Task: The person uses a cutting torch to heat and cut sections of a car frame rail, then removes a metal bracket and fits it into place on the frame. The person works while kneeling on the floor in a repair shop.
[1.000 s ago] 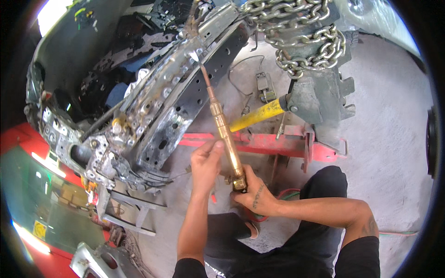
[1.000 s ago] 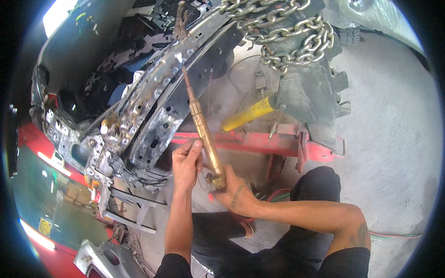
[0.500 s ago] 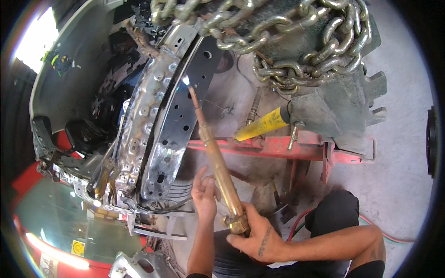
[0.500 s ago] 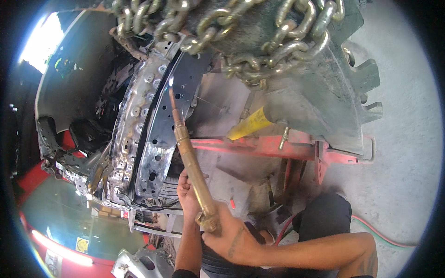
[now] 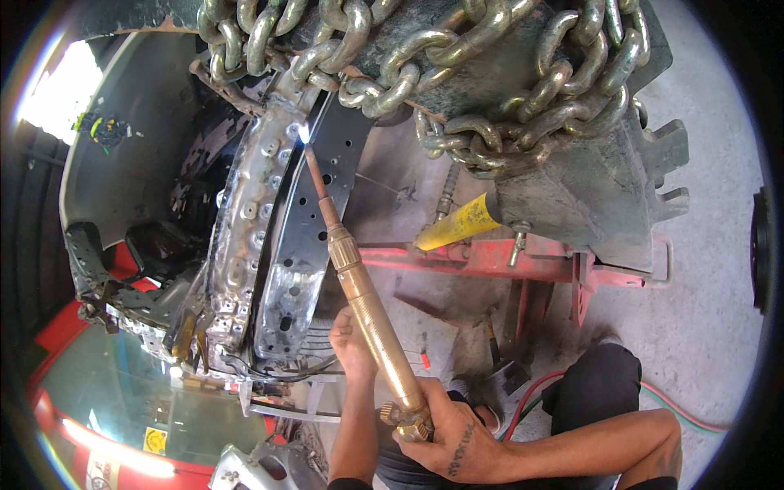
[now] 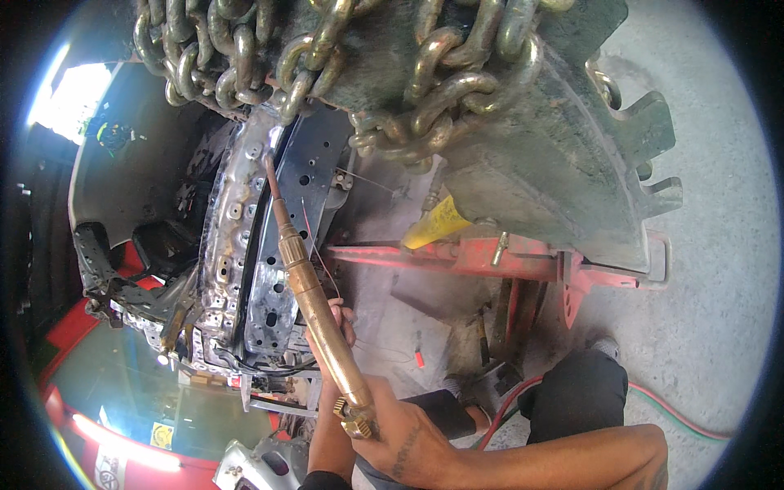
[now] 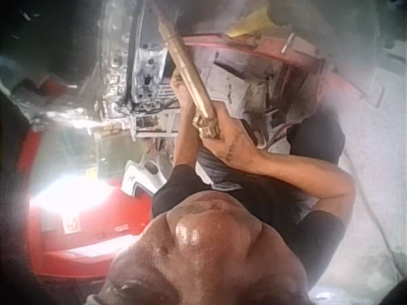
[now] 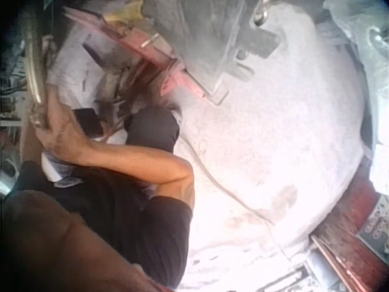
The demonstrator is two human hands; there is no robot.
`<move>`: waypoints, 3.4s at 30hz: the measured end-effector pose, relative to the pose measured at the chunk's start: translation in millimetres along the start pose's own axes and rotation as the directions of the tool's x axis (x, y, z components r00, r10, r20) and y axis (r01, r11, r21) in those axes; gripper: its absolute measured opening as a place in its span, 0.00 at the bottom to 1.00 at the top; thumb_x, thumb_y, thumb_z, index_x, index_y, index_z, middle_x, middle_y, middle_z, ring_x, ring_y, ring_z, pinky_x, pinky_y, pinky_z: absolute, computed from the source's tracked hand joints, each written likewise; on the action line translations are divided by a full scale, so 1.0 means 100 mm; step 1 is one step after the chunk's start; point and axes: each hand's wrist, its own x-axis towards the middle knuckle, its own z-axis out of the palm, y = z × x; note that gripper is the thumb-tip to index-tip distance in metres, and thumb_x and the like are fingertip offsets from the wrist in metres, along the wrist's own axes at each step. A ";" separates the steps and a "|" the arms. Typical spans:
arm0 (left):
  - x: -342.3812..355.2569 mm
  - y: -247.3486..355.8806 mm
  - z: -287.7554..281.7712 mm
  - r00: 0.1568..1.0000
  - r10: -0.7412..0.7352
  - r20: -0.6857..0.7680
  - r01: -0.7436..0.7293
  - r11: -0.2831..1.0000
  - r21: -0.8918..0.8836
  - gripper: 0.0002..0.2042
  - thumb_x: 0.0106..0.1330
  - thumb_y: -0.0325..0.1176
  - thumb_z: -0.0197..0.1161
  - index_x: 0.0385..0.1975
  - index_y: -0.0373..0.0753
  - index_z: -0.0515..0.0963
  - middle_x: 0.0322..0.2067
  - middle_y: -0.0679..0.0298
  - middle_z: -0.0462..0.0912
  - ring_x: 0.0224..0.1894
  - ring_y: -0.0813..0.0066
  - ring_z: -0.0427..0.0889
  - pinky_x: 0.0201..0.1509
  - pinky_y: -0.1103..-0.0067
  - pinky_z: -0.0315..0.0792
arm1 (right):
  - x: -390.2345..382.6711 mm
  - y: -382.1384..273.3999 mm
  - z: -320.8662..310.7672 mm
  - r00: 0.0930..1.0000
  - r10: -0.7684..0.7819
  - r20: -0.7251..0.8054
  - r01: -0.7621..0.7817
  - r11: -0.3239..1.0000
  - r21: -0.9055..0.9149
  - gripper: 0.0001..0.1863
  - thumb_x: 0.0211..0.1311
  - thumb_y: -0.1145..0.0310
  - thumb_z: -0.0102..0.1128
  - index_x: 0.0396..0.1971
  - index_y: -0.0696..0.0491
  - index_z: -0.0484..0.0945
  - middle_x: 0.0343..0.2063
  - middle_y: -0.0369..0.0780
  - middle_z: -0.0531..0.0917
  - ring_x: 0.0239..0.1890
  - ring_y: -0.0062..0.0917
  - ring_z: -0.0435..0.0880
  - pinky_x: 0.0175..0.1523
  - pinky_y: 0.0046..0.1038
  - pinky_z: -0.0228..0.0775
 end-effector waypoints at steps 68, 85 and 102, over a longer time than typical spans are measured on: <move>-1.13 -0.59 -1.62 0.989 -0.109 0.098 -0.046 0.405 0.913 0.11 0.65 0.22 0.52 0.38 0.31 0.83 0.35 0.51 0.86 0.41 0.56 0.86 0.48 0.71 0.77 | 2.14 0.16 -0.27 0.909 -0.347 -0.231 0.412 0.833 0.370 0.42 0.60 0.72 0.67 0.73 0.52 0.56 0.31 0.36 0.78 0.22 0.16 0.76 0.22 0.21 0.72; -0.75 0.10 -0.88 0.952 -0.214 0.220 0.170 0.964 0.205 0.25 0.75 0.50 0.55 0.46 0.29 0.79 0.31 0.64 0.82 0.26 0.85 0.72 0.26 0.85 0.63 | 0.18 1.58 0.51 0.965 0.026 0.261 -0.023 1.000 -0.014 0.49 0.66 0.60 0.62 0.74 0.52 0.35 0.53 0.52 0.79 0.57 0.54 0.78 0.61 0.43 0.68; -1.42 -0.06 -0.95 0.934 -0.356 0.039 0.280 0.795 0.538 0.13 0.67 0.36 0.62 0.41 0.30 0.82 0.34 0.59 0.86 0.39 0.72 0.82 0.48 0.73 0.75 | 0.93 3.43 -0.57 0.970 0.234 -0.059 -0.116 0.241 -0.963 0.20 0.60 0.66 0.56 0.52 0.57 0.77 0.47 0.49 0.79 0.51 0.44 0.80 0.49 0.44 0.78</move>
